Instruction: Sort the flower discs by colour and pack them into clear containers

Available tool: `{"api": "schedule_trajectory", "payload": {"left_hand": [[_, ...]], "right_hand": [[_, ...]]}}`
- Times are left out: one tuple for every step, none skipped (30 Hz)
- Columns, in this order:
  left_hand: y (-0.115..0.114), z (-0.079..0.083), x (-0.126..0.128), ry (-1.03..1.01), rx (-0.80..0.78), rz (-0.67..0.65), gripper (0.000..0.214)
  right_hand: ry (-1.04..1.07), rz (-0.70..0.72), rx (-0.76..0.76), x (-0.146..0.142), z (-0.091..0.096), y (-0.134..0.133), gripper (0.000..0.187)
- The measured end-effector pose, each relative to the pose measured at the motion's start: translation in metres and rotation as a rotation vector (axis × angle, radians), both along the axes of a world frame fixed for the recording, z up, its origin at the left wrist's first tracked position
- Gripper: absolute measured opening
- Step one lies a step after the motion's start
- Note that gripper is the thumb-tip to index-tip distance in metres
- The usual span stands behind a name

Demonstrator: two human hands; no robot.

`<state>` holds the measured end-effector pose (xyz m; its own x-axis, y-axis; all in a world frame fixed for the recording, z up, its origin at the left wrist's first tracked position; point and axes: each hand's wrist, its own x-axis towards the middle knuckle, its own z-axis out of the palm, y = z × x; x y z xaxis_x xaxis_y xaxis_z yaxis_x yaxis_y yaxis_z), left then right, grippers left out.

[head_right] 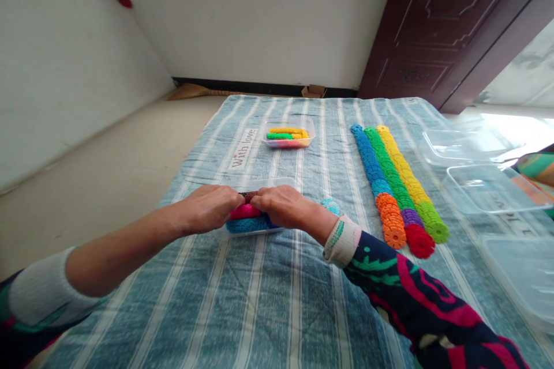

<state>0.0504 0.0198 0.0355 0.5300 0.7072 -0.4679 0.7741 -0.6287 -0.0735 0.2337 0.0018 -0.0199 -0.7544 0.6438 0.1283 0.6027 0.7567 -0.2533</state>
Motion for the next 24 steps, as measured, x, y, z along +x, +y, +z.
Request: {"api": "schedule_trajectory", "payload": {"left_hand": [[-0.0003, 0.0000, 0.0003, 0.007, 0.005, 0.000, 0.018], [-0.0005, -0.0001, 0.0004, 0.014, 0.009, -0.001, 0.018], [-0.0006, -0.0002, 0.0003, 0.018, 0.011, -0.003, 0.019], [-0.0007, -0.0003, 0.0000, 0.019, 0.014, -0.006, 0.020], [-0.0006, -0.0004, -0.0003, 0.019, 0.017, -0.010, 0.020], [-0.0006, -0.0005, -0.0006, 0.016, 0.019, -0.017, 0.021], [-0.0006, -0.0006, -0.0010, 0.013, 0.019, -0.024, 0.021], [-0.0007, -0.0006, -0.0012, 0.009, 0.018, -0.032, 0.021], [-0.0008, -0.0006, -0.0015, 0.004, 0.017, -0.036, 0.022], [-0.0010, -0.0005, -0.0017, 0.000, 0.017, -0.038, 0.022], [-0.0012, -0.0003, -0.0019, -0.004, 0.017, -0.041, 0.023], [-0.0014, 0.0000, -0.0021, -0.008, 0.018, -0.044, 0.023], [-0.0016, 0.0004, -0.0023, -0.009, 0.017, -0.046, 0.023], [-0.0017, 0.0007, -0.0026, -0.011, 0.014, -0.048, 0.023], [-0.0016, 0.0010, -0.0030, -0.016, 0.008, -0.052, 0.023], [-0.0015, 0.0011, -0.0035, -0.024, 0.002, -0.053, 0.023], [-0.0013, 0.0011, -0.0040, -0.036, -0.003, -0.052, 0.023], [-0.0011, 0.0009, -0.0045, -0.047, -0.007, -0.049, 0.023], [-0.0010, 0.0005, -0.0050, -0.057, -0.009, -0.047, 0.022], [-0.0009, 0.0002, -0.0053, -0.064, -0.009, -0.045, 0.022], [-0.0010, -0.0002, -0.0056, -0.067, -0.008, -0.042, 0.021], [-0.0013, -0.0003, -0.0057, -0.068, -0.007, -0.039, 0.021], [-0.0016, -0.0003, -0.0056, -0.068, -0.008, -0.036, 0.020], [-0.0020, 0.0000, -0.0054, -0.067, -0.010, -0.030, 0.020]], "right_hand": [[0.002, 0.002, -0.001, 0.0001, 0.0002, 0.0000, 0.019], [0.005, 0.004, -0.004, 0.0001, 0.0005, 0.0000, 0.019], [0.010, 0.004, -0.006, 0.0001, 0.0010, -0.0002, 0.020], [0.017, 0.004, -0.008, 0.0001, 0.0015, -0.0003, 0.020], [0.024, 0.004, -0.010, 0.0002, 0.0019, -0.0005, 0.021], [0.030, 0.006, -0.012, 0.0003, 0.0021, -0.0006, 0.021], [0.034, 0.007, -0.014, 0.0005, 0.0021, -0.0007, 0.021], [0.036, 0.008, -0.015, 0.0007, 0.0019, -0.0007, 0.021], [0.035, 0.009, -0.017, 0.0009, 0.0014, -0.0006, 0.021], [0.033, 0.009, -0.018, 0.0012, 0.0008, -0.0004, 0.021], [0.031, 0.008, -0.020, 0.0014, 0.0001, -0.0001, 0.021], [0.030, 0.007, -0.022, 0.0017, -0.0005, 0.0003, 0.021], [0.030, 0.006, -0.024, 0.0018, -0.0010, 0.0007, 0.021], [0.029, 0.005, -0.027, 0.0018, -0.0012, 0.0011, 0.022], [0.029, 0.004, -0.031, 0.0018, -0.0012, 0.0014, 0.022], [0.031, 0.004, -0.035, 0.0016, -0.0009, 0.0017, 0.022], [0.034, 0.004, -0.039, 0.0014, -0.0004, 0.0018, 0.022], [0.036, 0.004, -0.043, 0.0013, 0.0003, 0.0019, 0.022], [0.037, 0.004, -0.048, 0.0011, 0.0010, 0.0018, 0.022], [0.039, 0.003, -0.051, 0.0011, 0.0017, 0.0017, 0.022], [0.039, 0.002, -0.055, 0.0012, 0.0023, 0.0014, 0.022], [0.035, -0.001, -0.059, 0.0014, 0.0029, 0.0012, 0.022], [0.028, -0.006, -0.061, 0.0017, 0.0032, 0.0009, 0.022], [0.023, -0.010, -0.063, 0.0021, 0.0035, 0.0006, 0.022]]}}
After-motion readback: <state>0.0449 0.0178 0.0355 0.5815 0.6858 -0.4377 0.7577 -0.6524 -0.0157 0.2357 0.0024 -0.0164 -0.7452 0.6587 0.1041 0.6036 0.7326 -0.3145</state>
